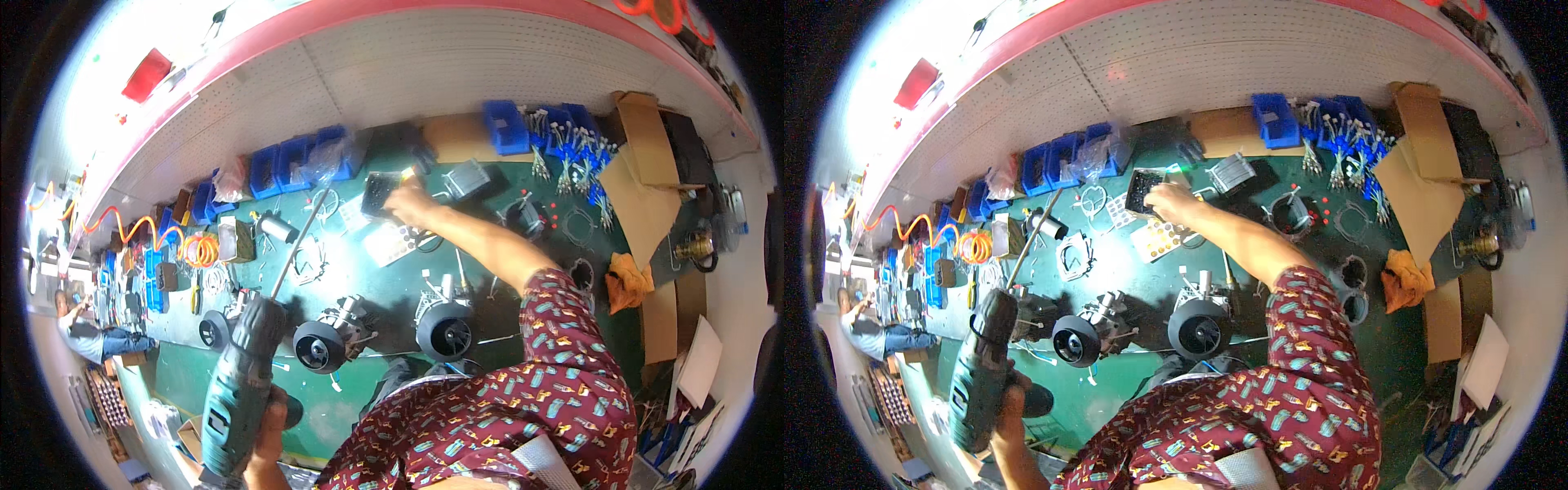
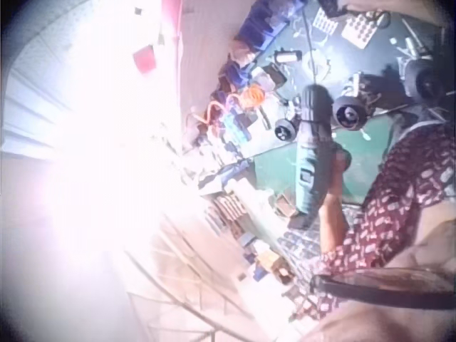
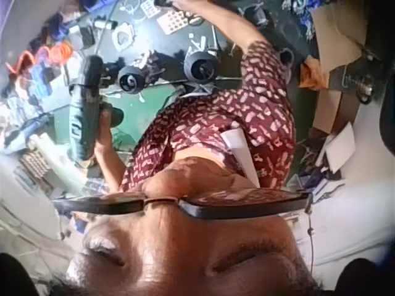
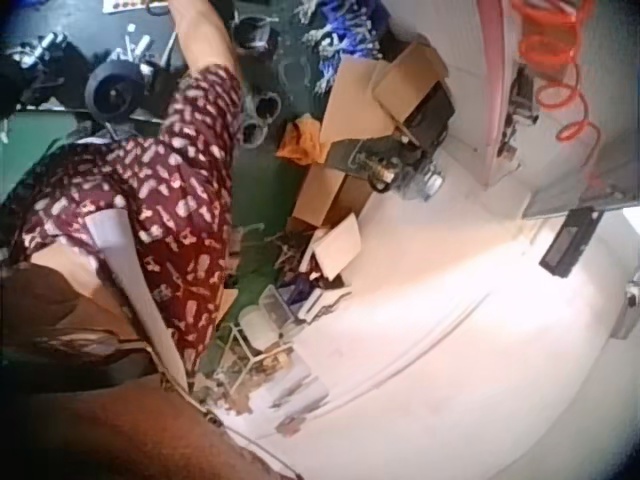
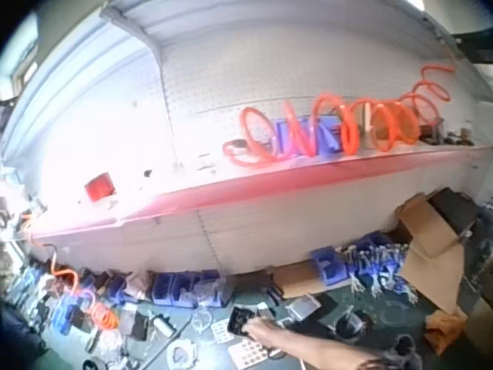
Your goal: The person assembles small electric fans by attaching fan blades to motor housings using a cordless drill. They repeatedly pick up fan components, align them, and fasten them with screws, then place the assembled units on the workbench.
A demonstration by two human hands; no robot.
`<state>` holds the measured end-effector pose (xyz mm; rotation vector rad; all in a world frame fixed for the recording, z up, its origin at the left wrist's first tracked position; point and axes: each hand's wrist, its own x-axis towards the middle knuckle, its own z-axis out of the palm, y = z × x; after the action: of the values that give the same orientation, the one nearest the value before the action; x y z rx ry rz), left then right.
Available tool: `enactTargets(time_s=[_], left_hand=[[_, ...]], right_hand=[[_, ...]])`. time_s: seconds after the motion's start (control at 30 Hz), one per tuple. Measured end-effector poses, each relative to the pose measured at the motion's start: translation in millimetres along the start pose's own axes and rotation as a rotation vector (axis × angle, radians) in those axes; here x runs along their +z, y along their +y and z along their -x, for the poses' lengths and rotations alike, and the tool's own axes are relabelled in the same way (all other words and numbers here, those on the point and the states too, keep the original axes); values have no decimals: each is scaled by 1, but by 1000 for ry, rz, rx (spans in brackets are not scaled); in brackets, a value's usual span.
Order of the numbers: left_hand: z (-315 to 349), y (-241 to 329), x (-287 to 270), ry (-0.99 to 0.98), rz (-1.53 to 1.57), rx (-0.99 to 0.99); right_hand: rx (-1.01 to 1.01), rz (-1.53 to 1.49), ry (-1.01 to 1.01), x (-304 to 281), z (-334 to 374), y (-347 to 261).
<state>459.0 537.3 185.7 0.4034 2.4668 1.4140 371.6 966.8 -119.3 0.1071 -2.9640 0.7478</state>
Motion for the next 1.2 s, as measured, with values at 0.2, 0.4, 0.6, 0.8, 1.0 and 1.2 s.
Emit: enactTargets(time_s=[0.2,0.4,0.6,0.8,1.0,1.2], left_hand=[[25,-1,15,166,36,-73],[41,-10,14,212,36,-153],[37,-9,19,203,38,-121],[38,-9,23,138,35,-111],[32,-22,17,-1,17,-21],[15,-54,8,-171,61,121]], right_hand=[[-57,200,-414,26,-66,10],[-24,129,-401,30,-67,17],[124,-119,-129,35,-64,39],[617,-1096,89,8,-49,33],[583,-1796,129,-51,28,4],[480,-1638,254,-127,137,-49]])
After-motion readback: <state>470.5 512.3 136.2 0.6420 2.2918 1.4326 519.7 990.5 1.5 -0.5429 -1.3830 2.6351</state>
